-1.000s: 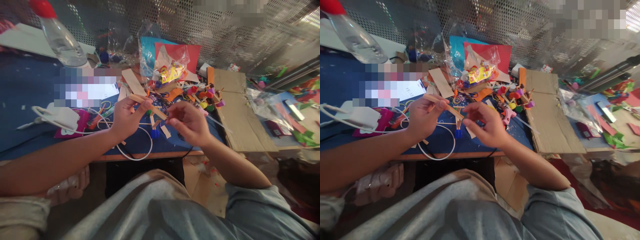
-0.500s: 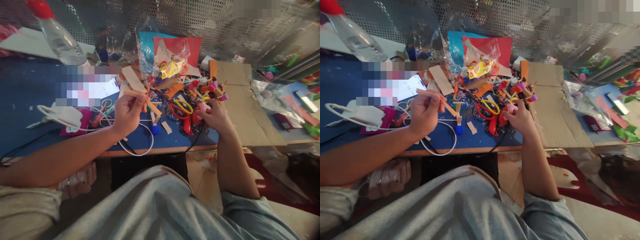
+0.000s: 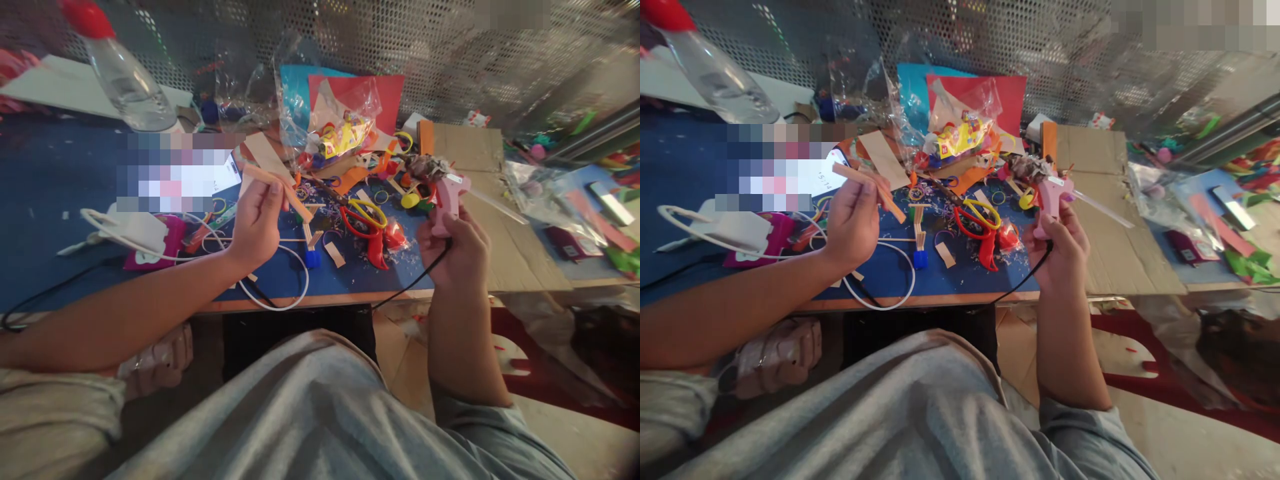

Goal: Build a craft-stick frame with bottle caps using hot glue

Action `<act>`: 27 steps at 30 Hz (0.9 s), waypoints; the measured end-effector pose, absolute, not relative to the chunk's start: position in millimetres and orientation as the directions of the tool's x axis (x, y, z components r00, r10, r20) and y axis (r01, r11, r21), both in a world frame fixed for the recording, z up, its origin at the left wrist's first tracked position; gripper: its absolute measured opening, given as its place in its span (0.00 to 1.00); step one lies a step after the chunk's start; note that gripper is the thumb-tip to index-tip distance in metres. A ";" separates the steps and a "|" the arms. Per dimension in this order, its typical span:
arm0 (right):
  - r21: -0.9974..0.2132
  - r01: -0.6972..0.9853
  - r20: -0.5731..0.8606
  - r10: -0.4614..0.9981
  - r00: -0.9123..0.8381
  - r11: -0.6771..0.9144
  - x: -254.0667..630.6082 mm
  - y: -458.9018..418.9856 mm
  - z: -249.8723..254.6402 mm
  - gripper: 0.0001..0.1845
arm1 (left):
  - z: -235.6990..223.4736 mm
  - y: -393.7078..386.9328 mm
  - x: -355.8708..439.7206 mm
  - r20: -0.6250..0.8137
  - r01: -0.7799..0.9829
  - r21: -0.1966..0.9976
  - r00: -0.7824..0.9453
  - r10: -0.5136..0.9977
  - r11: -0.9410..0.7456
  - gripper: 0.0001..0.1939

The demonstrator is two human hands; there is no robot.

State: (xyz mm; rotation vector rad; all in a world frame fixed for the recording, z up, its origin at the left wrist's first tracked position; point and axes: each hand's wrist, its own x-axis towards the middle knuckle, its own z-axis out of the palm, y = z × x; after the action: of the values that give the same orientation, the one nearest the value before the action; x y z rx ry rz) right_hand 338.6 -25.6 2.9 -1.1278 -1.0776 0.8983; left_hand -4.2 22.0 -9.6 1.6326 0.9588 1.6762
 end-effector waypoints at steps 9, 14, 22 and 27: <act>-0.970 -0.232 0.062 0.996 0.067 0.076 295.8 -4.3 39.0 0.23 | -1.8 20.8 -3.6 0.557 0.000 0.830 -0.056 0.828 -0.558 0.26; -0.990 -0.112 0.094 0.990 -0.104 0.082 284.3 34.0 54.0 0.19 | -1.4 17.2 -5.3 0.499 -0.030 0.866 -0.001 0.867 -0.499 0.27; -0.943 0.279 0.173 0.983 -0.065 0.184 287.7 81.5 38.2 0.19 | -6.1 19.4 -8.6 0.542 -0.023 0.839 -0.036 0.839 -0.543 0.21; -0.962 0.247 0.066 0.975 -0.215 0.119 292.3 72.5 31.4 0.22 | -3.3 21.4 -10.1 0.575 0.028 0.818 -0.050 0.817 -0.574 0.15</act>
State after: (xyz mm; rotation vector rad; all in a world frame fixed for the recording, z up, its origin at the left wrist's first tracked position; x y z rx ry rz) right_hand 292.3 72.5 31.4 -1.2221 -1.6007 1.1518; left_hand -10.1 21.4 -3.3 1.6281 0.9065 1.6870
